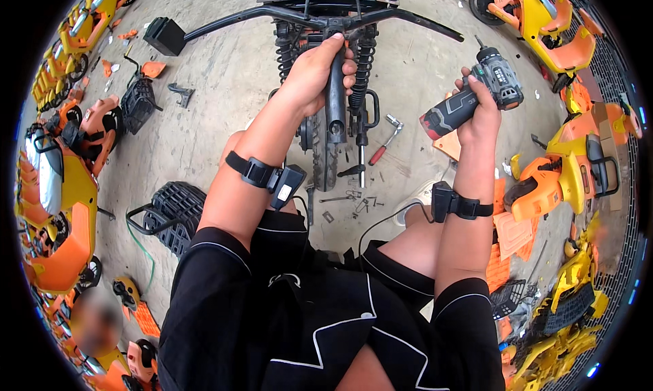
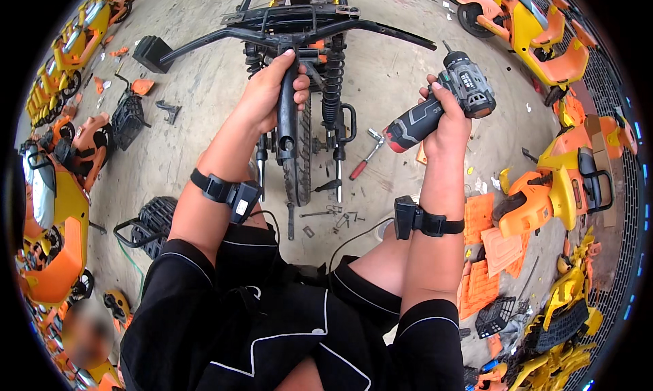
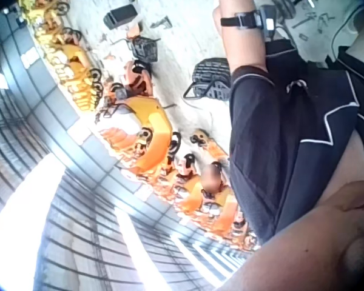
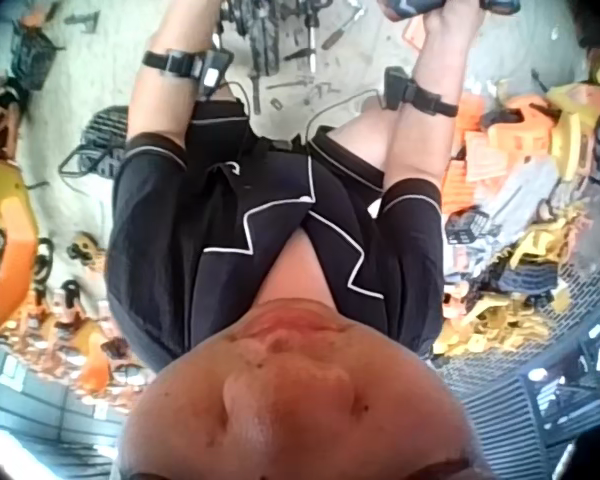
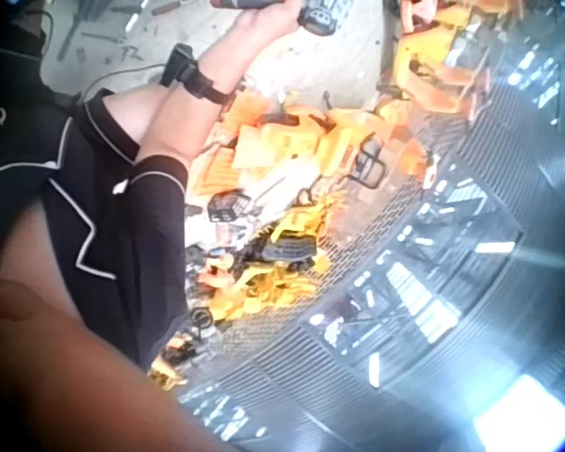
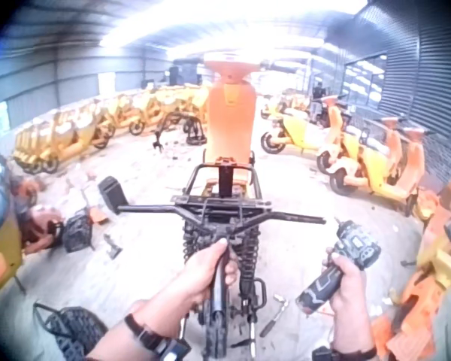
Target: The person assembles the handlebar of an electric scooter. They use a manual wrench to tighten bolts on the handlebar stem and then switch to a cordless impact driver to secure the handlebar clamps. The person works on a single scooter in a workshop filled with other scooters.
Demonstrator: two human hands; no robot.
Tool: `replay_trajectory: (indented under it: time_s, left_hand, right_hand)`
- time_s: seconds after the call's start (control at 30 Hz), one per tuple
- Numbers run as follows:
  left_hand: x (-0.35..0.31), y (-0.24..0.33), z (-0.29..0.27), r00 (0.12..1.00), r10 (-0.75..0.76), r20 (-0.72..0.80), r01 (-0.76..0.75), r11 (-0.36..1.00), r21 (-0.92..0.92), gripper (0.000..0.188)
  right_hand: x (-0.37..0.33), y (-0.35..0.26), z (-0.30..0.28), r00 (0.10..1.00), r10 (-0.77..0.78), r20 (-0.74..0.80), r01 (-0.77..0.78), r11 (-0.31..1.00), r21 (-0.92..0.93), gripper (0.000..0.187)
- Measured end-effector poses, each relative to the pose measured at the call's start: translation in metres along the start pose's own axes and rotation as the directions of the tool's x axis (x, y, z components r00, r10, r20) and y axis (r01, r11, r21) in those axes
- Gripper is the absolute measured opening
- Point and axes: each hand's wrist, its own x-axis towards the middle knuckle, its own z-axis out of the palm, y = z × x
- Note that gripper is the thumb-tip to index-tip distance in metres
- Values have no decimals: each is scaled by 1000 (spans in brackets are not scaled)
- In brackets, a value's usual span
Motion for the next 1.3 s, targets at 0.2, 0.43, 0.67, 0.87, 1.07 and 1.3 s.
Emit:
replay_trajectory:
  time_s: [0.2,0.43,0.67,0.87,1.07,1.3]
  left_hand:
    - [0,-1,-1,1000,-7,-3,7,1000,-9,36]
    - [0,3,4,1000,-11,-16,11,1000,-18,33]
    - [-3,3,-2,998,-14,-54,13,1000,-21,36]
    - [0,2,3,998,-26,-55,24,999,-29,36]
    - [-2,3,1,999,-36,-33,34,998,-55,34]
    - [-2,6,5,997,-45,-61,42,998,-35,34]
  right_hand:
    - [-11,3,6,1000,16,27,-16,1000,-21,40]
    - [-16,0,4,1000,19,20,-18,998,-55,35]
    - [-7,7,0,994,92,-51,-91,996,23,39]
    - [-9,6,4,995,67,-73,-63,997,52,35]
    - [-7,5,1,996,47,-70,-43,998,47,35]
    - [-6,5,0,998,51,-46,-50,998,27,38]
